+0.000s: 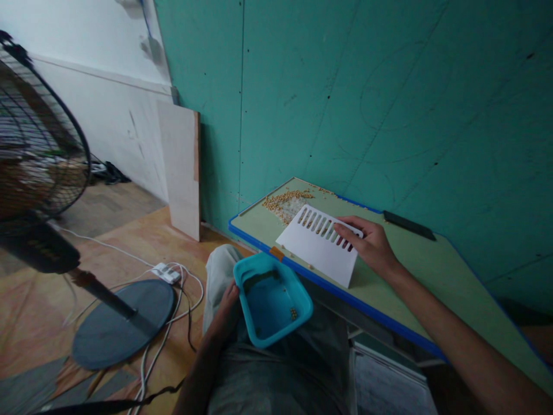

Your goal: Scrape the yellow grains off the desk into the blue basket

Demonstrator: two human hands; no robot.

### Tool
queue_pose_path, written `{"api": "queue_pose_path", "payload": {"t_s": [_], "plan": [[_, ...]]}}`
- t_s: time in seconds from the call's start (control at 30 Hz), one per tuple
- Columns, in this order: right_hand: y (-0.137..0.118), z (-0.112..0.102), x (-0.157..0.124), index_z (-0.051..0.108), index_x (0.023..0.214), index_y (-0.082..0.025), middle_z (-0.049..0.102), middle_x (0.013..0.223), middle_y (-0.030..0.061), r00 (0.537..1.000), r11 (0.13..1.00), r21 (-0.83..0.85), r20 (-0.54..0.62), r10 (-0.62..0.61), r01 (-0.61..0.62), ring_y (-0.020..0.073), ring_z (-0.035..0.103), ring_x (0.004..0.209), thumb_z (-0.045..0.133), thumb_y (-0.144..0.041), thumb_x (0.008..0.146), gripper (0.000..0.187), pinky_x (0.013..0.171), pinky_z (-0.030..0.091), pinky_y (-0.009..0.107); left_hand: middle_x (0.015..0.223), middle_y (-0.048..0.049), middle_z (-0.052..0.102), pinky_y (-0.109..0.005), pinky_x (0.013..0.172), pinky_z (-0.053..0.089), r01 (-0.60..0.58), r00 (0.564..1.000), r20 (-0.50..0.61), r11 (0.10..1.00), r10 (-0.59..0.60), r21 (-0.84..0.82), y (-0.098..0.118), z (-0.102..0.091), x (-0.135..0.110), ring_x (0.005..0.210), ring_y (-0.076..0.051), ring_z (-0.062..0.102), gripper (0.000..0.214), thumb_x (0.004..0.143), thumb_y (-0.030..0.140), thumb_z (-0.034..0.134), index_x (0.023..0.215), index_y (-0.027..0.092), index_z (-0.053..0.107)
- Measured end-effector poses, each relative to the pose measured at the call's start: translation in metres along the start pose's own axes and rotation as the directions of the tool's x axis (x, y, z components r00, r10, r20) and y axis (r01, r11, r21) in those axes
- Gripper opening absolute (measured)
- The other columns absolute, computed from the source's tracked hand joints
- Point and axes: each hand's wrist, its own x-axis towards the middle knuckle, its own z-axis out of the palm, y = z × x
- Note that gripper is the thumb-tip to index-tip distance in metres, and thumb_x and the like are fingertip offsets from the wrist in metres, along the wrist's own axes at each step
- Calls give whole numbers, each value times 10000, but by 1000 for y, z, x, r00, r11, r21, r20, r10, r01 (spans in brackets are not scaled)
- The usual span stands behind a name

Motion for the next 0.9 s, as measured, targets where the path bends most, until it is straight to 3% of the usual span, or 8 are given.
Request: {"api": "queue_pose_path", "payload": {"t_s": [0.23, 0.4, 0.6, 0.8, 0.9], "plan": [[-2, 4, -2, 837, 994, -211, 757, 778, 27, 1000, 1000, 13, 7, 27, -27, 177, 659, 635, 874, -560, 792, 406, 570, 531, 280, 1352, -121, 792, -529, 1179, 495, 46, 999, -5, 998, -46, -44, 1, 5, -3, 1440, -431, 588, 808, 716, 758, 857, 1336, 248, 769], [-4, 7, -2, 827, 988, -203, 733, 733, 14, 997, 996, 55, 47, 64, -66, 171, 645, 618, 884, -573, 773, 431, 575, 520, 276, 1379, -136, 778, -529, 1180, 493, 28, 1000, 14, 998, -28, -56, 0, 2, 0, 1439, -445, 585, 759, 702, 741, 878, 1260, 234, 787], [-3, 7, -3, 812, 1001, -196, 743, 760, 20, 995, 996, 44, 57, 79, -82, 182, 658, 642, 872, -607, 772, 474, 590, 524, 282, 1465, -117, 732, -526, 1239, 427, 18, 1000, 18, 999, -17, -30, -6, -5, 2, 1494, -413, 537, 708, 802, 704, 826, 1341, 251, 756], [-13, 5, -9, 793, 1057, -194, 769, 821, 37, 988, 997, 26, 138, 62, -66, 193, 679, 683, 856, -596, 797, 483, 604, 527, 277, 1341, -127, 796, -563, 1205, 464, 63, 998, 1, 994, -63, -84, -1, 2, -4, 1443, -451, 580, 721, 774, 699, 851, 1330, 247, 774], [-15, 4, -11, 788, 929, -189, 740, 756, 32, 986, 999, -16, 161, 31, -29, 178, 638, 642, 833, -596, 822, 423, 564, 485, 264, 1308, -126, 808, -569, 1233, 425, 47, 998, -43, 998, -49, -30, 2, 4, -5, 1454, -448, 568, 695, 778, 717, 836, 1291, 251, 788]]}}
